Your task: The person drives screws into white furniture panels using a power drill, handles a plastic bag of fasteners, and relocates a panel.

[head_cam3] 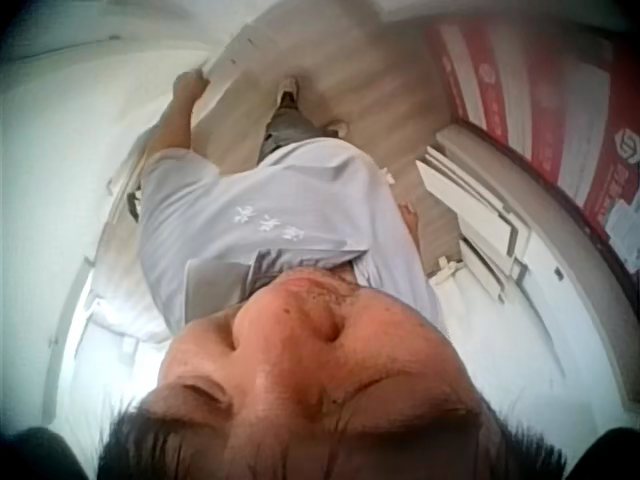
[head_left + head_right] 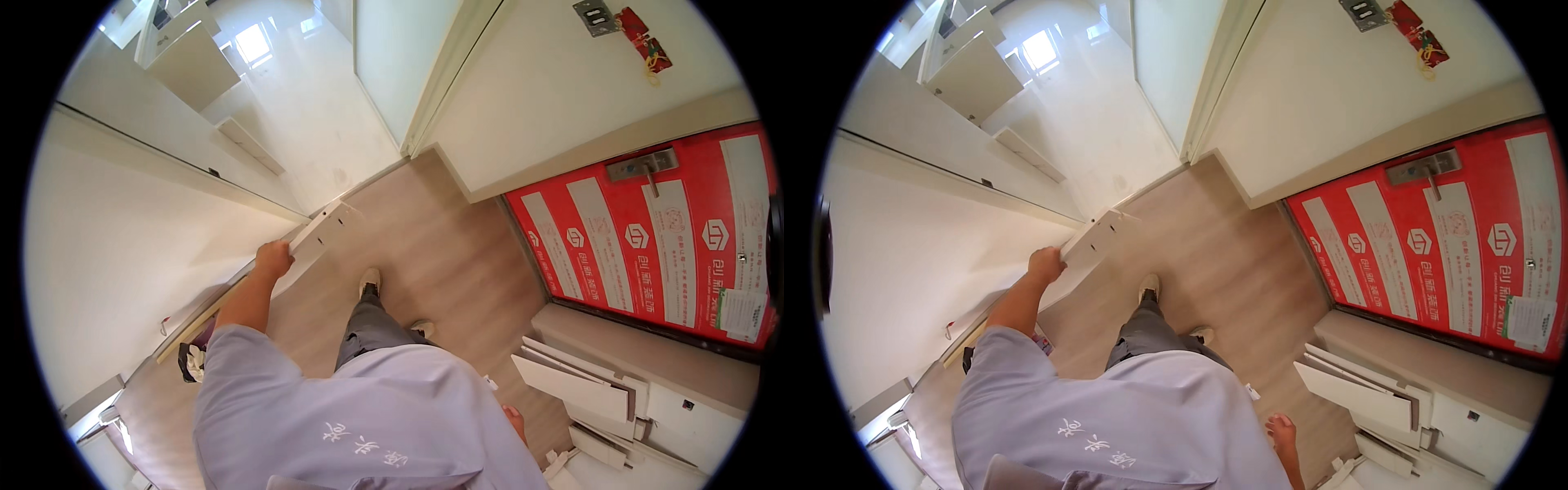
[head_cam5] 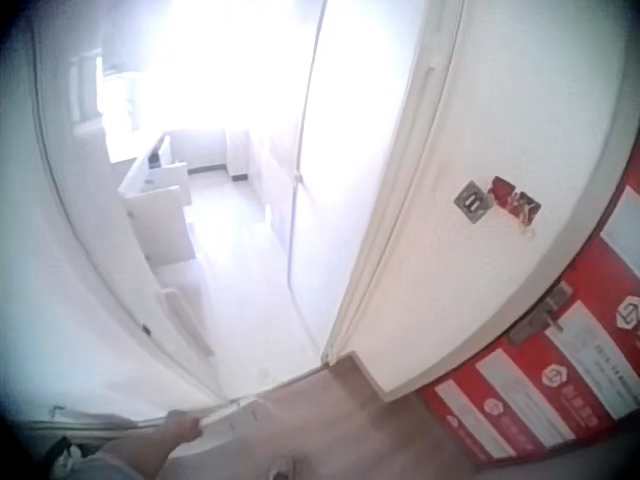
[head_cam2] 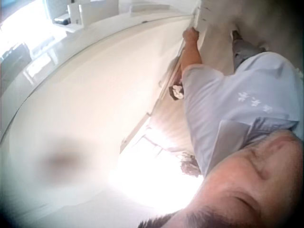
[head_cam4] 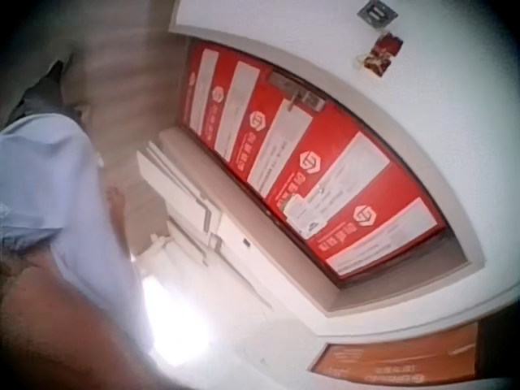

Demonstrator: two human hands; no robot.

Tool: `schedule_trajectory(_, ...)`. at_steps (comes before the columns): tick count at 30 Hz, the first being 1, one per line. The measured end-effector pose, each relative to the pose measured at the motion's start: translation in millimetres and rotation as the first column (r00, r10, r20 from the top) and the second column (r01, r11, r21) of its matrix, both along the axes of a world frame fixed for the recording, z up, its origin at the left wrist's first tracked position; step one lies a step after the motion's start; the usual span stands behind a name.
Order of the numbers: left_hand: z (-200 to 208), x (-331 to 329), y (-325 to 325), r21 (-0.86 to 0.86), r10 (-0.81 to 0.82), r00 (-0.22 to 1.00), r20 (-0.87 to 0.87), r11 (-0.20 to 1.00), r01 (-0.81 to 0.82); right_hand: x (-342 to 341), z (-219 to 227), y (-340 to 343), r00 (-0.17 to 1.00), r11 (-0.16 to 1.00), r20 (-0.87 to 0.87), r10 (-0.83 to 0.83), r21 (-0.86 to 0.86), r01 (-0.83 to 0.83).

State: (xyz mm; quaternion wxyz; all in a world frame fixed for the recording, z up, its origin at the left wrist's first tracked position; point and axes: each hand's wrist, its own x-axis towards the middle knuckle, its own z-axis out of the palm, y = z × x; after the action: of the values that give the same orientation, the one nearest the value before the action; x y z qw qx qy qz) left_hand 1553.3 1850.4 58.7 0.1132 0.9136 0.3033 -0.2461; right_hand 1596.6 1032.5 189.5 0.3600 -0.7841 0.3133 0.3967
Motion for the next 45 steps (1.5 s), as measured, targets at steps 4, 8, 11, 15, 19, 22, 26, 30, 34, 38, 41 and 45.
schedule_trajectory(4, -17.6, 17.1, 26.0, 0.002, -0.016, 1.0, -0.021, 1.0, 0.016, -10.2, 18.0, 4.7, 0.99, 0.991, 0.06, 0.129, 0.033, -0.131)
schedule_trajectory(8, -42.1, 41.0, 47.7, 0.002, -0.046, 0.999, -0.022, 0.999, 0.046, -17.8, 28.4, 3.1, 0.984, 0.984, 0.027, 0.174, -0.035, -0.173)
schedule_trajectory(11, -62.1, 57.4, 56.4, 0.003, -0.064, 0.996, -0.065, 0.998, 0.064, -13.7, 45.8, 14.7, 0.982, 0.98, -0.001, 0.188, -0.061, -0.188)
schedule_trajectory(15, -69.8, 89.0, 51.9, -0.031, -0.061, 0.996, -0.07, 0.998, 0.059, -28.6, 45.6, -8.0, 0.998, 0.993, -0.012, 0.066, -0.101, -0.066)
schedule_trajectory(19, -91.1, 78.4, 58.5, -0.008, 0.046, 0.998, -0.053, 0.999, -0.046, -28.1, 25.5, -33.6, 0.995, 0.995, -0.033, -0.09, -0.043, 0.088)
schedule_trajectory(22, -68.6, 83.3, 51.9, 0.04, 0.104, 0.994, 0.028, 0.994, -0.105, -36.5, -4.1, -44.2, 0.991, 0.992, -0.041, -0.128, -0.013, 0.127)
schedule_trajectory(26, -59.1, 64.2, 44.4, 0.132, 0.237, 0.965, 0.116, 0.959, -0.252, -0.2, -20.0, 4.8, 0.99, 0.991, -0.063, -0.126, 0.041, 0.129)
schedule_trajectory(30, -42.5, 17.9, 41.0, 0.09, 0.419, 0.898, 0.132, 0.897, -0.432, 14.6, -25.7, 17.3, 0.997, 0.978, 0.07, -0.025, 0.21, 0.009)
schedule_trajectory(34, -49.5, -21.0, 54.7, 0.114, 0.562, 0.823, 0.086, 0.815, -0.568, 25.9, -30.1, 27.9, 0.997, 0.988, 0.064, -0.039, 0.152, 0.029)
schedule_trajectory(38, -52.3, -33.0, 58.5, 0.109, 0.538, 0.834, 0.122, 0.828, -0.55, 16.1, -32.9, 27.6, 0.999, 0.988, 0.045, -0.028, 0.153, 0.021)
schedule_trajectory(41, -54.4, -25.2, 59.1, 0.127, 0.558, 0.82, 0.125, 0.811, -0.571, 4.0, -33.6, 27.7, 0.998, 0.986, 0.002, -0.062, 0.155, 0.061)
schedule_trajectory(45, -57.9, -20.6, 60.1, 0.152, 0.566, 0.816, 0.119, 0.801, -0.579, -5.5, -21.2, 47.4, 1.0, 0.992, 0.001, 0.005, 0.129, -0.006)
